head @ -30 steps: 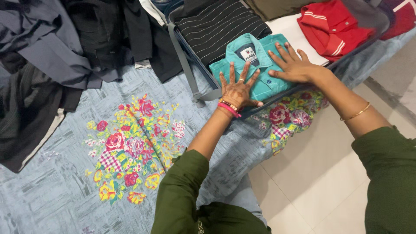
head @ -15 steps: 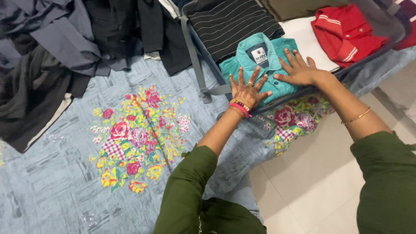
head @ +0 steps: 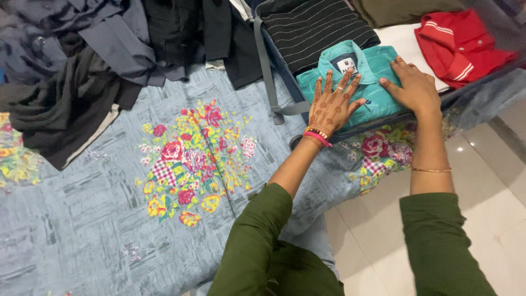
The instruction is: The person folds a green checkered shirt and places it inside a suitcase with other clothing items.
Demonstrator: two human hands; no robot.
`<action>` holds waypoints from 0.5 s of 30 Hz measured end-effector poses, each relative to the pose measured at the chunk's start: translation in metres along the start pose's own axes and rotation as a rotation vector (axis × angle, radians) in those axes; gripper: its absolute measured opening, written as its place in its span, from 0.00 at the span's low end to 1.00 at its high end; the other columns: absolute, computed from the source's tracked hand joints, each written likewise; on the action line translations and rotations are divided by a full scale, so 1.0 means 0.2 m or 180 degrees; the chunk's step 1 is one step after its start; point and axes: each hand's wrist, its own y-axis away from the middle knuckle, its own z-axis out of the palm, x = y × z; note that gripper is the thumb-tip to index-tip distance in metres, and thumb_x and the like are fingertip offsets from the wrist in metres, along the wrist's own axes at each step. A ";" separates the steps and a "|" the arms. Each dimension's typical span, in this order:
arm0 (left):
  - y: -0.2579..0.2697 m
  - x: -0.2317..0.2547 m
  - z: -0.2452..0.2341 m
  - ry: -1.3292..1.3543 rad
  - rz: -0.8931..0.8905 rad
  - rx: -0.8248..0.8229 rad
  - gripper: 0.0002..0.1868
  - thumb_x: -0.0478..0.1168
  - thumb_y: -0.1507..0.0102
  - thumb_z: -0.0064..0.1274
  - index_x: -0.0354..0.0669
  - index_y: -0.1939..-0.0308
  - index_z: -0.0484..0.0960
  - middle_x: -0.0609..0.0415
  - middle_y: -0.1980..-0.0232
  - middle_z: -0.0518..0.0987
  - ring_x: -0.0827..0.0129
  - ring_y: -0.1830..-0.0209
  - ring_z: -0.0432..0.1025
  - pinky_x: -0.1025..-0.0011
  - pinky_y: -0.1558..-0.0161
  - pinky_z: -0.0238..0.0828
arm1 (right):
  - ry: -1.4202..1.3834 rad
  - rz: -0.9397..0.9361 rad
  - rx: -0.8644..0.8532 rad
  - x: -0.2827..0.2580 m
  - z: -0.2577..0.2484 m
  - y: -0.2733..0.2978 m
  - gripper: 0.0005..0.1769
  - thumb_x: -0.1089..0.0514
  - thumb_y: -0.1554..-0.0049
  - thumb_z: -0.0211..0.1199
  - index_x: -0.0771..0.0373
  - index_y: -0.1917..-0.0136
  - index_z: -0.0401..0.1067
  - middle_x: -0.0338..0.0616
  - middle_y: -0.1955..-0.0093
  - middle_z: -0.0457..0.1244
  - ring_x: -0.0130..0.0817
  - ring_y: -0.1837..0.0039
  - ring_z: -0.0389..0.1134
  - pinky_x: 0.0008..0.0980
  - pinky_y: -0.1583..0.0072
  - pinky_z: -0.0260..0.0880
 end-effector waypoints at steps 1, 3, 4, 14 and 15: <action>0.00 0.00 0.00 -0.0015 -0.0013 0.0011 0.37 0.70 0.32 0.33 0.66 0.21 0.58 0.63 0.17 0.54 0.44 0.18 0.48 0.43 0.21 0.41 | 0.0062 0.0013 -0.0020 0.02 0.01 0.00 0.41 0.32 0.37 0.54 0.63 0.23 0.63 0.48 0.18 0.53 0.47 0.22 0.55 0.56 0.32 0.55; -0.01 0.00 0.02 -0.0042 -0.0048 0.0047 0.37 0.70 0.32 0.33 0.63 0.22 0.59 0.63 0.18 0.55 0.46 0.18 0.49 0.44 0.21 0.41 | -0.0045 -0.0149 0.0272 0.07 0.03 0.00 0.38 0.34 0.34 0.54 0.65 0.24 0.65 0.51 0.19 0.55 0.49 0.22 0.57 0.52 0.29 0.57; -0.01 0.00 0.03 -0.0049 -0.0034 0.0049 0.37 0.70 0.32 0.34 0.61 0.23 0.60 0.63 0.18 0.56 0.46 0.18 0.49 0.43 0.22 0.41 | -0.0107 -0.0225 0.0399 0.09 0.05 0.02 0.37 0.34 0.32 0.55 0.66 0.24 0.65 0.53 0.20 0.56 0.50 0.22 0.58 0.50 0.27 0.58; 0.02 -0.01 0.01 0.0378 0.0172 0.0537 0.28 0.61 0.30 0.38 0.48 0.42 0.82 0.56 0.39 0.81 0.56 0.30 0.69 0.50 0.22 0.51 | 0.0063 0.0288 0.0605 0.18 0.12 0.02 0.37 0.39 0.36 0.62 0.64 0.23 0.67 0.54 0.20 0.57 0.55 0.26 0.61 0.54 0.33 0.61; 0.03 -0.01 -0.01 0.0536 0.0218 0.0536 0.26 0.59 0.29 0.39 0.48 0.44 0.83 0.56 0.42 0.83 0.59 0.32 0.71 0.52 0.21 0.54 | 0.0098 0.0325 0.0655 0.19 0.13 0.03 0.37 0.39 0.35 0.61 0.65 0.23 0.67 0.54 0.20 0.58 0.55 0.26 0.61 0.54 0.33 0.61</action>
